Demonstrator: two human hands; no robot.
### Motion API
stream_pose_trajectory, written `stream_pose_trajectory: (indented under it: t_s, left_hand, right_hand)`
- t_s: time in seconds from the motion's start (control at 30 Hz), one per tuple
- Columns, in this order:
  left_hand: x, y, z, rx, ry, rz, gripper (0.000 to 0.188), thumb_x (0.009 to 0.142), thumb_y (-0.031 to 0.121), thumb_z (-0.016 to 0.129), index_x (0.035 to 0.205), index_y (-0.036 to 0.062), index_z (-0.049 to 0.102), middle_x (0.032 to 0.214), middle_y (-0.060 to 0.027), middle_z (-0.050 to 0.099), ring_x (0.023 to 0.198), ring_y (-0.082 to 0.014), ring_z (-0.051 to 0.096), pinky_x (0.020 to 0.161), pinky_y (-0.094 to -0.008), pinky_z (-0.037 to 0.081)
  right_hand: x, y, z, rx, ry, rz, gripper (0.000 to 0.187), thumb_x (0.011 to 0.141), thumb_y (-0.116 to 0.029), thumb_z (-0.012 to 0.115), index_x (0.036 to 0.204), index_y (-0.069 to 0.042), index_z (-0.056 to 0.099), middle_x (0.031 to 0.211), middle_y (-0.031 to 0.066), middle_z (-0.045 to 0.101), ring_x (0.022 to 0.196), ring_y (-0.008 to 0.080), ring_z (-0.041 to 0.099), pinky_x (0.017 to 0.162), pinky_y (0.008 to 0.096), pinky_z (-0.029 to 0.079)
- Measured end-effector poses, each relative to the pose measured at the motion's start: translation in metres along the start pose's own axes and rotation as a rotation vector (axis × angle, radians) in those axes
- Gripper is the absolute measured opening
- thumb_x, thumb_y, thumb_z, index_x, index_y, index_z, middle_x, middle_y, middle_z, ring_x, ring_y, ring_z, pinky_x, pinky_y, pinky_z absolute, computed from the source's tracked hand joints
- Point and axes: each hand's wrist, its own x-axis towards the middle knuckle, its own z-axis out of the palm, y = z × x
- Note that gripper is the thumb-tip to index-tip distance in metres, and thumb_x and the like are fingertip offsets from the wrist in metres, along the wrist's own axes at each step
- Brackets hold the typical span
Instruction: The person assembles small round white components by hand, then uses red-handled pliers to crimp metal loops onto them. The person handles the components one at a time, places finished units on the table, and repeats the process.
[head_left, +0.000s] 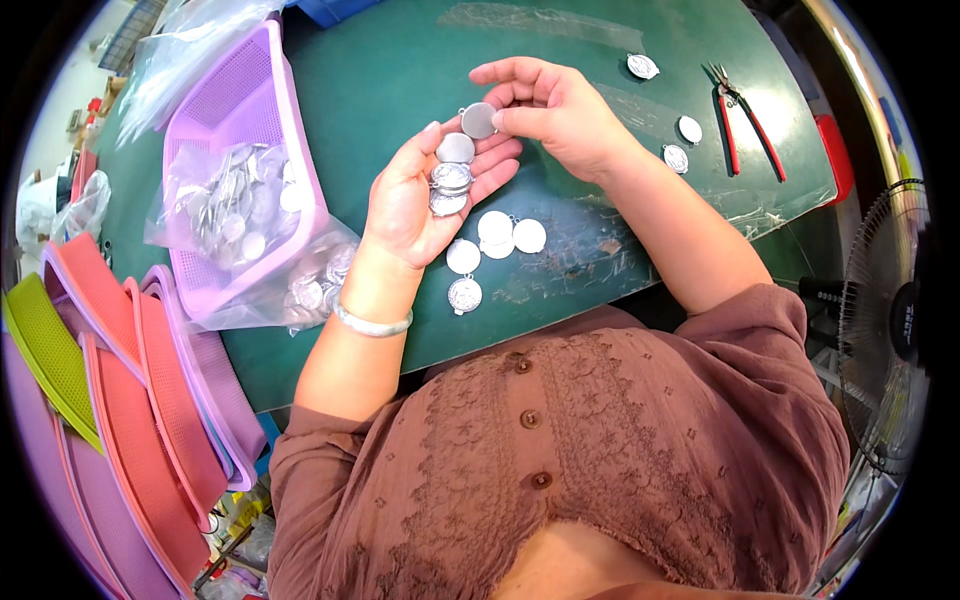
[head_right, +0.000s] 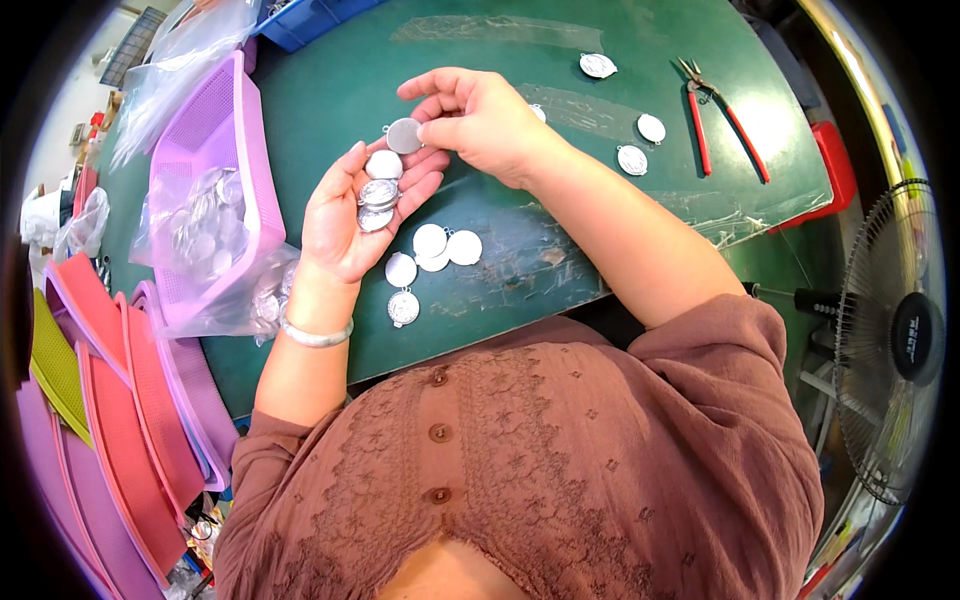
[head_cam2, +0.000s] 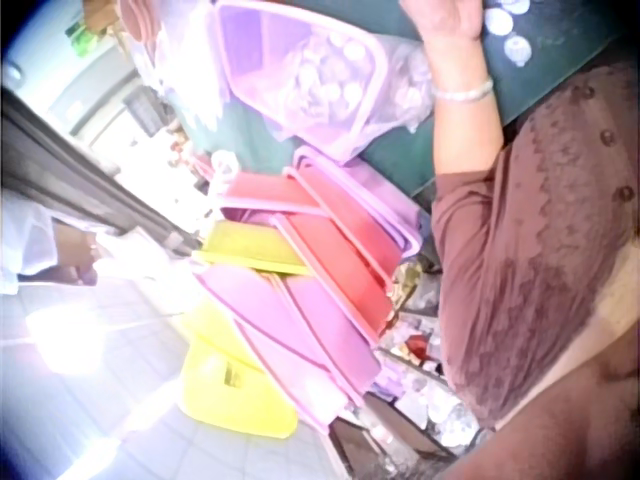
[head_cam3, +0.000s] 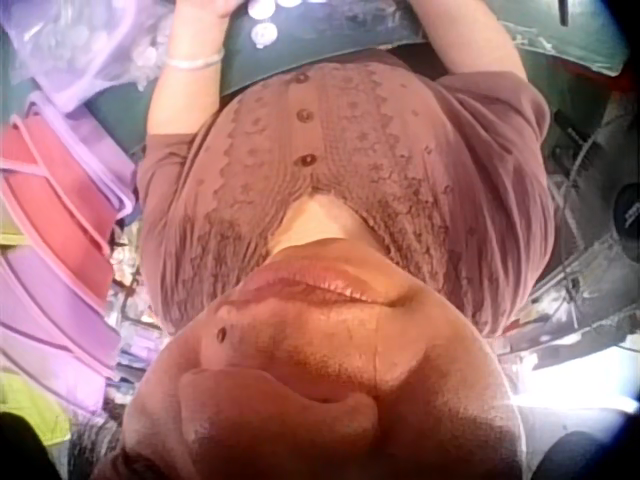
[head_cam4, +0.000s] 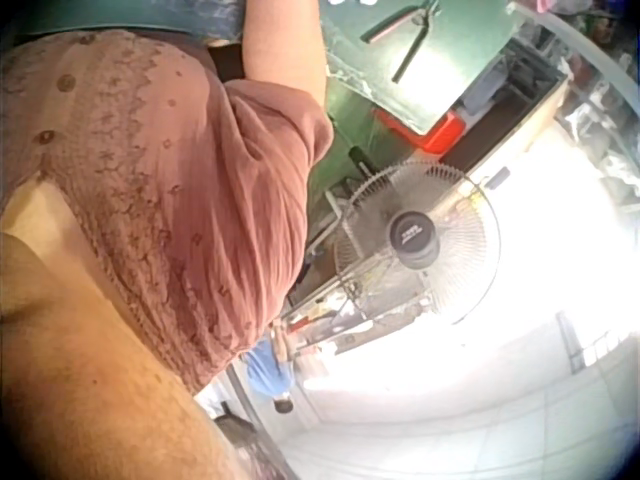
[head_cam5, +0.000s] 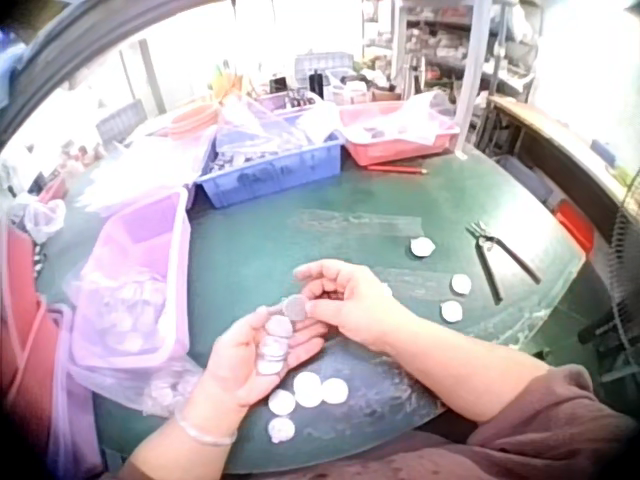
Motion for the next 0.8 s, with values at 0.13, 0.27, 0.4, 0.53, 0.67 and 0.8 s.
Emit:
stream_pose_trajectory:
  t_s: [0.13,0.27,0.4,0.53,0.67,0.8]
  left_hand:
    - [-0.0004,-0.0025,-0.0039,0.176,0.064,0.053,0.034,0.092,0.018,0.041,0.113,-0.0077,0.043,0.104,-0.0243,0.054,0.094,-0.0326,0.058,0.083,-0.0402,0.049]
    - [-0.0016,-0.0025,0.0001,0.312,0.161,0.096,0.022,0.089,0.014,0.046,0.101,-0.0043,0.050,0.092,-0.0184,0.059,0.082,-0.0264,0.062,0.073,-0.0348,0.053]
    - [-0.0021,-0.0012,-0.0016,0.366,0.206,0.096,0.017,0.089,0.015,0.049,0.093,-0.0013,0.054,0.084,-0.0142,0.062,0.074,-0.0222,0.062,0.066,-0.0312,0.052]
    - [-0.0025,-0.0012,-0.0011,0.377,0.220,0.087,0.016,0.088,0.015,0.050,0.091,-0.0002,0.055,0.081,-0.0129,0.062,0.070,-0.0202,0.062,0.063,-0.0296,0.052]
    - [-0.0026,-0.0014,-0.0030,0.378,0.215,0.072,0.015,0.087,0.014,0.051,0.090,0.0005,0.055,0.079,-0.0118,0.062,0.068,-0.0196,0.061,0.061,-0.0289,0.051]
    - [-0.0027,-0.0022,-0.0030,0.412,0.210,0.067,0.014,0.086,0.014,0.053,0.089,0.0007,0.056,0.078,-0.0112,0.062,0.067,-0.0191,0.061,0.060,-0.0281,0.051]
  right_hand:
    - [-0.0008,-0.0025,-0.0008,0.083,0.058,0.039,0.038,0.075,-0.001,0.058,0.112,0.006,0.050,0.086,0.0079,0.058,0.075,0.0127,0.056,0.067,0.0233,0.046]
    - [-0.0027,-0.0041,-0.0004,0.136,-0.007,0.071,0.036,0.077,-0.002,0.059,0.111,0.006,0.050,0.085,0.0081,0.058,0.069,0.0121,0.055,0.064,0.0232,0.046]
    - [-0.0040,-0.0047,0.0002,0.158,-0.040,0.087,0.035,0.078,-0.003,0.059,0.110,0.007,0.050,0.084,0.0088,0.058,0.066,0.0117,0.054,0.062,0.0226,0.046]
    - [-0.0029,-0.0022,-0.0001,0.184,-0.042,0.116,0.034,0.078,-0.004,0.059,0.109,0.007,0.051,0.085,0.0092,0.059,0.066,0.0110,0.054,0.061,0.0218,0.046]
    - [-0.0044,-0.0029,0.0031,0.071,-0.059,0.066,0.033,0.077,-0.004,0.061,0.106,0.007,0.052,0.083,0.0088,0.059,0.066,0.0107,0.054,0.059,0.0217,0.046]
    - [-0.0043,-0.0009,0.0014,-0.005,-0.113,0.049,0.026,0.077,-0.004,0.062,0.101,0.004,0.056,0.083,0.0068,0.059,0.067,0.0097,0.054,0.059,0.0212,0.045]
